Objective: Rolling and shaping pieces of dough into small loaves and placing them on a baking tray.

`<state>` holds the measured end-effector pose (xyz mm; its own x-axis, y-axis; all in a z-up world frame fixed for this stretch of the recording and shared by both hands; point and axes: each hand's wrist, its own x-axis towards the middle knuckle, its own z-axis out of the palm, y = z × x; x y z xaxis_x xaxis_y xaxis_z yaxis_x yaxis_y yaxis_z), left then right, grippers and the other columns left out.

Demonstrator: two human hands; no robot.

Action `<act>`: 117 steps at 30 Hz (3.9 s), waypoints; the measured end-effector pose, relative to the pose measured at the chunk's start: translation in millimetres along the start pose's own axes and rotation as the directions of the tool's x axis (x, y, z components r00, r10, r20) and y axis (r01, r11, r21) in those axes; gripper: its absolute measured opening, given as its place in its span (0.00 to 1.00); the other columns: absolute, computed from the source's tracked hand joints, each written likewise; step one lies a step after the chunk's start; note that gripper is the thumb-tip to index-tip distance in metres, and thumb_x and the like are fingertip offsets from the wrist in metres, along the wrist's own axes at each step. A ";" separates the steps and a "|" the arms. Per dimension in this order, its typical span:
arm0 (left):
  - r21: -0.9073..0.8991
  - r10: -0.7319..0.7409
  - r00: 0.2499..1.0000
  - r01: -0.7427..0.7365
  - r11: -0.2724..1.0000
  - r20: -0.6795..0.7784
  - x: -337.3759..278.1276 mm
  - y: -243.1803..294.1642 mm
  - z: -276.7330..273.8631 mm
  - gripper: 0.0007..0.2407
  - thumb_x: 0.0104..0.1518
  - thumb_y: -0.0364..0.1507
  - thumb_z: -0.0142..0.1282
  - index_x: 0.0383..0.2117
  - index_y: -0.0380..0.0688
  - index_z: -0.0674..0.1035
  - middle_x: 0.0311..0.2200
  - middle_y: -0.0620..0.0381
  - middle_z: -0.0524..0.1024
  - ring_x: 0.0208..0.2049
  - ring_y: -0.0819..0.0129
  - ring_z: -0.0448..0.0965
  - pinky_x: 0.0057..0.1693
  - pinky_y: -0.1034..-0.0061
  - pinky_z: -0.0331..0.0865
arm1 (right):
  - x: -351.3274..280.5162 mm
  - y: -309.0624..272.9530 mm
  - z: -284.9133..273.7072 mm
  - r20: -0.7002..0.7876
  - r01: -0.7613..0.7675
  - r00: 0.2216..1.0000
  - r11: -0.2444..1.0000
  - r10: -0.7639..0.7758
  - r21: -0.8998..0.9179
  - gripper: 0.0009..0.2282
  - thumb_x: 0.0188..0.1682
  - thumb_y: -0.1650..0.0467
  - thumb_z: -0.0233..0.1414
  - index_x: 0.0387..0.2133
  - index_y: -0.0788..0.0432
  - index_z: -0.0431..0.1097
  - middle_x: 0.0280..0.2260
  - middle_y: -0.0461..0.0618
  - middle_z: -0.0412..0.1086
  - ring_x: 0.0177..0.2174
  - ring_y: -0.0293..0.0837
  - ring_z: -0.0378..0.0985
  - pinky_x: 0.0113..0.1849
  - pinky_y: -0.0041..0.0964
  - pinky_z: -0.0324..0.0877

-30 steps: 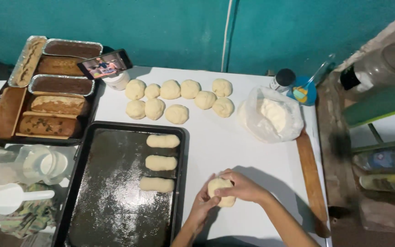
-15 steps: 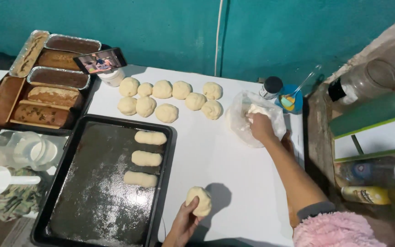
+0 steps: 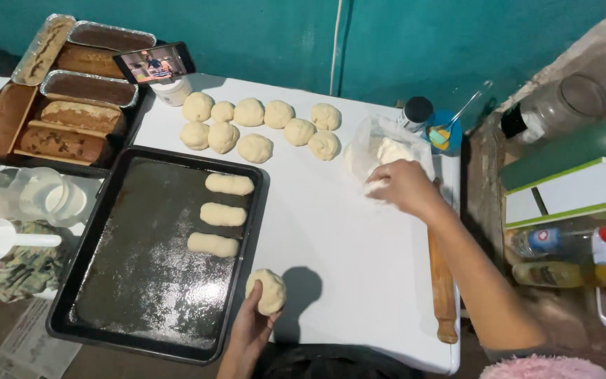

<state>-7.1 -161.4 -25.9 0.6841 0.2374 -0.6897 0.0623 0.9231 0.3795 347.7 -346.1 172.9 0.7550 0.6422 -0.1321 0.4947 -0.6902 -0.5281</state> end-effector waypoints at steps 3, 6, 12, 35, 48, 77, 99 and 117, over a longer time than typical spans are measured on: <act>-0.008 0.048 0.996 -0.047 0.999 0.080 -9.7 14.2 5.8 0.18 0.61 0.43 0.55 0.46 0.40 0.77 0.33 0.53 0.81 0.26 0.69 0.79 0.27 0.80 0.69 | -36.5 -29.0 10.8 -0.018 0.114 0.993 0.994 -0.114 0.001 0.10 0.37 0.70 0.64 0.33 0.59 0.81 0.33 0.57 0.80 0.35 0.52 0.83 0.39 0.40 0.75; 0.066 0.095 0.994 -0.099 0.993 0.060 -13.1 23.1 9.7 0.18 0.60 0.44 0.55 0.46 0.42 0.77 0.33 0.55 0.81 0.27 0.69 0.79 0.28 0.79 0.67 | -58.7 -46.2 7.8 0.026 0.022 0.999 0.992 -0.025 0.127 0.09 0.41 0.70 0.62 0.33 0.61 0.80 0.32 0.55 0.80 0.33 0.49 0.85 0.39 0.39 0.76; 0.141 0.116 0.993 -0.112 0.984 -0.024 -3.9 17.4 7.9 0.20 0.58 0.40 0.57 0.53 0.42 0.76 0.43 0.57 0.82 0.43 0.69 0.81 0.47 0.74 0.73 | -93.3 -16.1 5.9 -0.125 0.050 0.991 0.998 -0.054 -0.036 0.10 0.36 0.70 0.64 0.31 0.61 0.80 0.32 0.58 0.79 0.35 0.52 0.83 0.42 0.41 0.75; 0.553 0.151 0.986 -0.085 0.829 -0.075 -5.8 14.7 74.1 0.23 0.51 0.40 0.64 0.52 0.40 0.79 0.40 0.51 0.83 0.40 0.65 0.84 0.46 0.72 0.76 | 25.0 64.3 -27.4 -0.370 -0.004 0.928 0.995 0.042 0.101 0.19 0.38 0.70 0.67 0.44 0.64 0.77 0.38 0.63 0.78 0.37 0.49 0.81 0.39 0.38 0.72; 0.439 0.156 0.425 -0.726 -0.529 0.892 25.6 -40.1 140.2 0.41 0.48 0.49 0.68 0.63 0.31 0.69 0.53 0.35 0.75 0.53 0.41 0.77 0.56 0.48 0.67 | -71.8 127.1 84.3 -0.176 -0.044 0.965 0.781 0.194 0.622 0.14 0.52 0.72 0.56 0.49 0.67 0.73 0.43 0.52 0.78 0.43 0.38 0.77 0.45 0.32 0.71; 0.805 0.155 0.950 -0.311 0.505 0.270 20.2 -11.0 62.1 0.16 0.62 0.35 0.54 0.51 0.39 0.81 0.41 0.56 0.85 0.44 0.76 0.81 0.51 0.82 0.71 | -149.0 7.1 198.6 -0.132 0.263 0.948 0.946 -0.290 -0.191 0.20 0.49 0.70 0.50 0.53 0.72 0.68 0.60 0.66 0.64 0.62 0.61 0.60 0.60 0.51 0.54; 0.777 0.082 0.954 -0.284 0.561 0.289 28.3 -31.4 49.0 0.16 0.63 0.34 0.54 0.51 0.38 0.81 0.41 0.54 0.85 0.45 0.74 0.81 0.53 0.81 0.71 | -124.6 44.0 178.7 -0.167 0.107 0.977 0.985 -0.129 -0.136 0.20 0.43 0.78 0.47 0.50 0.62 0.74 0.54 0.56 0.72 0.56 0.52 0.71 0.59 0.52 0.56; 0.650 0.043 0.683 -0.672 -0.355 0.729 13.9 -35.1 127.5 0.22 0.55 0.22 0.52 0.59 0.43 0.73 0.63 0.49 0.68 0.65 0.50 0.65 0.67 0.59 0.58 | -176.7 34.0 225.1 -0.223 0.146 0.964 0.989 -0.146 -0.014 0.16 0.43 0.78 0.50 0.46 0.68 0.73 0.54 0.63 0.70 0.56 0.59 0.71 0.56 0.48 0.65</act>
<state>92.9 -229.1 29.9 0.9998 -0.0186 -0.0054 -0.0088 -0.6838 0.7297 134.3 -408.0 -10.5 0.7517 0.6451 0.1371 0.6058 -0.5933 -0.5302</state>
